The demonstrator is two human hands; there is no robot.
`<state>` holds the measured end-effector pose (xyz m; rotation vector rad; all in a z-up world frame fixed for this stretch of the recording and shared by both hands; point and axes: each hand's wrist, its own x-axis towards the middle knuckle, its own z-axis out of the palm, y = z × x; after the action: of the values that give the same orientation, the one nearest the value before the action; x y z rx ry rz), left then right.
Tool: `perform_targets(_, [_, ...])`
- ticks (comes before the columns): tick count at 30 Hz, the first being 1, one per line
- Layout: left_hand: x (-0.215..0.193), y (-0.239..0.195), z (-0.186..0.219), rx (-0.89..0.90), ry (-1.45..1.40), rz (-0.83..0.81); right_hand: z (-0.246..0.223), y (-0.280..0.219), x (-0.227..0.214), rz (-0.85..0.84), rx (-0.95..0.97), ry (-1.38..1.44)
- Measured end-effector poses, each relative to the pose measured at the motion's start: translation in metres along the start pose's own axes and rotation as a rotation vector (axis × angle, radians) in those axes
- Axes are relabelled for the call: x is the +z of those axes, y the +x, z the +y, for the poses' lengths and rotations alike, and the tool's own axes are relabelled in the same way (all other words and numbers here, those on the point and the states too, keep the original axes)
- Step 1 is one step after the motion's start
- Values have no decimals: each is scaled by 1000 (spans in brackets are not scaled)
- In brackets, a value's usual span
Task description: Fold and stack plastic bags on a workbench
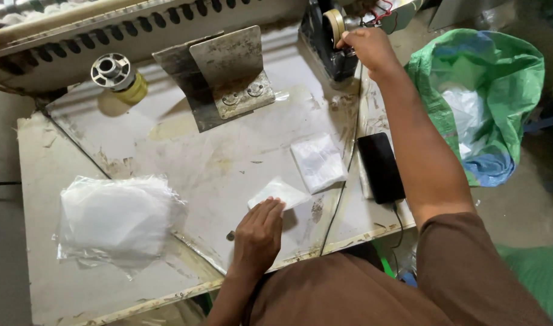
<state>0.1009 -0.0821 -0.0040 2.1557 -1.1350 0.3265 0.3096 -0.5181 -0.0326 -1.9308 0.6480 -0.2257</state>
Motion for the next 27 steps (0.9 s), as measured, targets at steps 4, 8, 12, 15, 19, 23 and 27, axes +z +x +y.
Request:
perform_targets(4, [1, 6, -1, -61, 4, 44, -35, -64, -17, 69, -183, -20])
perform_targets(8, [7, 9, 1, -69, 34, 120, 39, -62, -4, 20, 52, -570])
perform_targets(12, [35, -5, -3, -36, 177, 135, -15, -193, 13, -104, -258, -208])
perform_targets(15, [51, -2, 0, 64, 181, 173, -40, -286, 35, -241, -185, -88])
perform_targets(19, [54, 8, 6, 143, 286, 167, -25, -345, 35, -446, -43, -172])
perform_targets(23, [31, 32, 13, 159, 199, 15, -25, -362, 28, -289, -92, -146])
perform_targets(27, [-3, 71, 33, -251, -474, 5, 18, -335, 17, -18, -372, -139])
